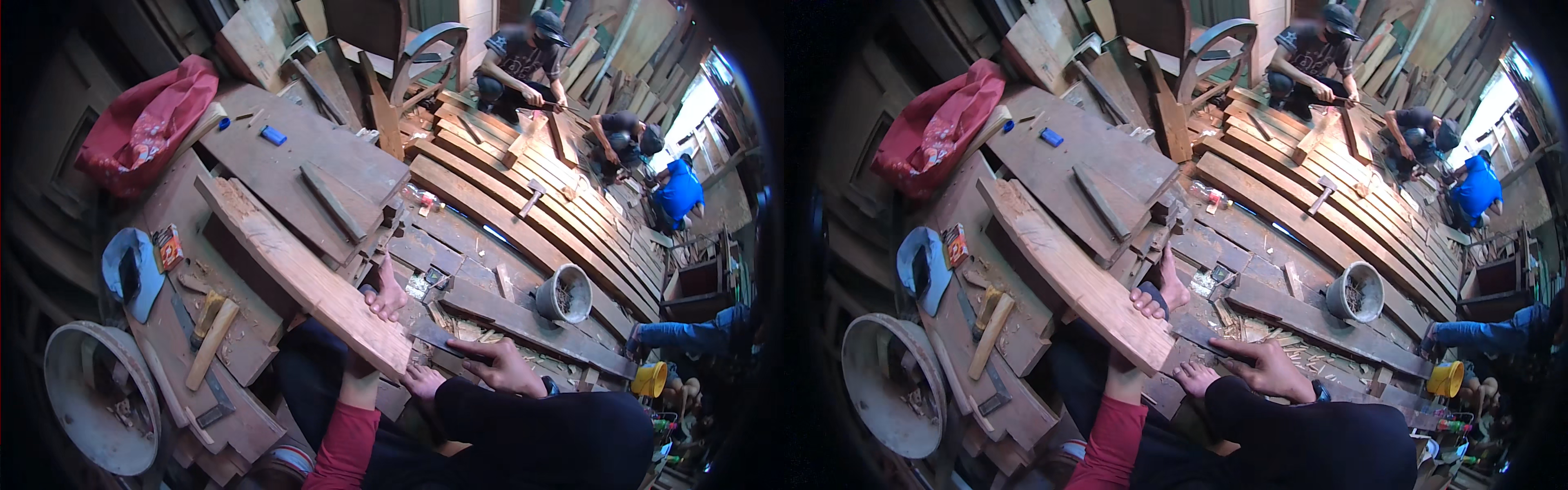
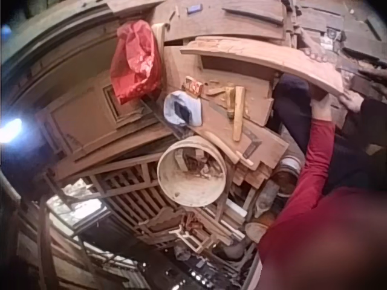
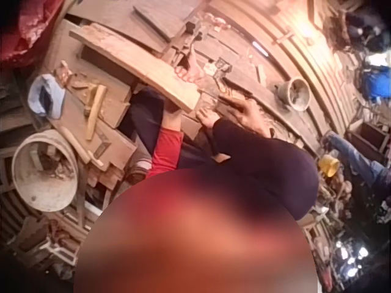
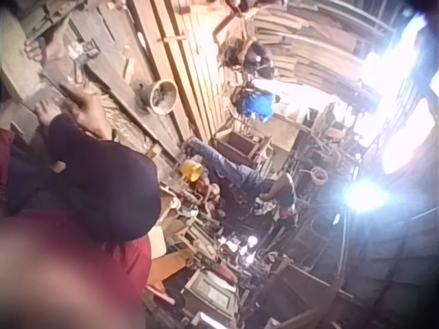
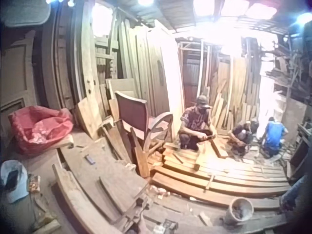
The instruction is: Chiseling a rectangular notch into a piece of wood using a wood chisel and hand pressure/hammering.
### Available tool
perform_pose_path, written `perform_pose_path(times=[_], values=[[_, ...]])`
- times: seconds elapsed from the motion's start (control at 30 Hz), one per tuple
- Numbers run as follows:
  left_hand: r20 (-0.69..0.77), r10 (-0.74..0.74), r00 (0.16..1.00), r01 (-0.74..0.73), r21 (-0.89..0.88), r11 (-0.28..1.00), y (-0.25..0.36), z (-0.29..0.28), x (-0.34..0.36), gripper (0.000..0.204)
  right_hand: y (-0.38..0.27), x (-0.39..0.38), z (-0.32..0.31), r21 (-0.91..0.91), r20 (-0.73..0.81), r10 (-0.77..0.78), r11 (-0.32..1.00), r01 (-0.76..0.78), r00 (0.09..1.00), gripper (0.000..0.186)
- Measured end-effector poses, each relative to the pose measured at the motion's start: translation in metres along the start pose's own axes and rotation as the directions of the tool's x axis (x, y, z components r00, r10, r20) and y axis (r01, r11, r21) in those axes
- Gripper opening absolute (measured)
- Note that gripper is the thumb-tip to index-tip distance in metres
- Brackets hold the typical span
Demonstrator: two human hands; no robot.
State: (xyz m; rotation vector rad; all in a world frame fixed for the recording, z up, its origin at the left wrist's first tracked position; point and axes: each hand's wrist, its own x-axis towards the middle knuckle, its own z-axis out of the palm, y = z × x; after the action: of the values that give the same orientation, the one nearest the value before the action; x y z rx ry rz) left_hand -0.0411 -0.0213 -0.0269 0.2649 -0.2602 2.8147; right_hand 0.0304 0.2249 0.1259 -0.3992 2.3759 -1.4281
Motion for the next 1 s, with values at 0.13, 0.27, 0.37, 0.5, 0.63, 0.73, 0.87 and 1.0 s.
perform_pose_path(times=[0.13,0.27,0.37,0.5,0.63,0.73,0.87,1.0], values=[[-0.012,0.022,1.000,-0.023,-0.087,0.996,0.025,0.020,0.004,0.016,-0.031,0.007,0.000,0.000,0.109,0.172,0.985,-0.173,0.979,0.046],[-0.027,0.029,0.999,-0.030,-0.037,0.999,0.020,0.024,0.007,0.027,-0.016,0.002,0.005,-0.061,0.082,0.220,0.975,-0.215,0.972,0.043],[0.045,0.025,0.999,-0.025,0.008,1.000,0.017,0.013,0.014,0.028,-0.019,0.002,0.010,-0.051,0.021,0.112,0.993,-0.111,0.993,0.043],[-0.007,0.120,0.993,-0.119,0.047,0.992,0.017,0.005,0.005,0.030,-0.034,0.006,0.013,-0.026,0.053,0.219,0.976,-0.218,0.974,0.043],[-0.021,0.113,0.993,-0.112,0.048,0.993,0.027,0.005,0.012,0.031,-0.039,0.009,0.016,0.000,0.074,0.293,0.956,-0.294,0.953,0.043],[0.008,0.095,0.995,-0.094,-0.068,0.993,0.032,0.021,0.022,0.028,-0.040,0.010,0.014,-0.011,0.077,0.308,0.951,-0.308,0.948,0.042],[-0.013,0.044,0.999,-0.046,-0.142,0.989,0.031,0.045,0.024,0.025,-0.034,0.009,0.015,0.003,0.069,0.299,0.954,-0.300,0.952,0.042],[-0.039,0.058,0.998,-0.062,-0.106,0.992,0.035,0.051,0.025,0.023,-0.029,0.010,0.019,-0.043,0.053,0.221,0.975,-0.219,0.974,0.042]])
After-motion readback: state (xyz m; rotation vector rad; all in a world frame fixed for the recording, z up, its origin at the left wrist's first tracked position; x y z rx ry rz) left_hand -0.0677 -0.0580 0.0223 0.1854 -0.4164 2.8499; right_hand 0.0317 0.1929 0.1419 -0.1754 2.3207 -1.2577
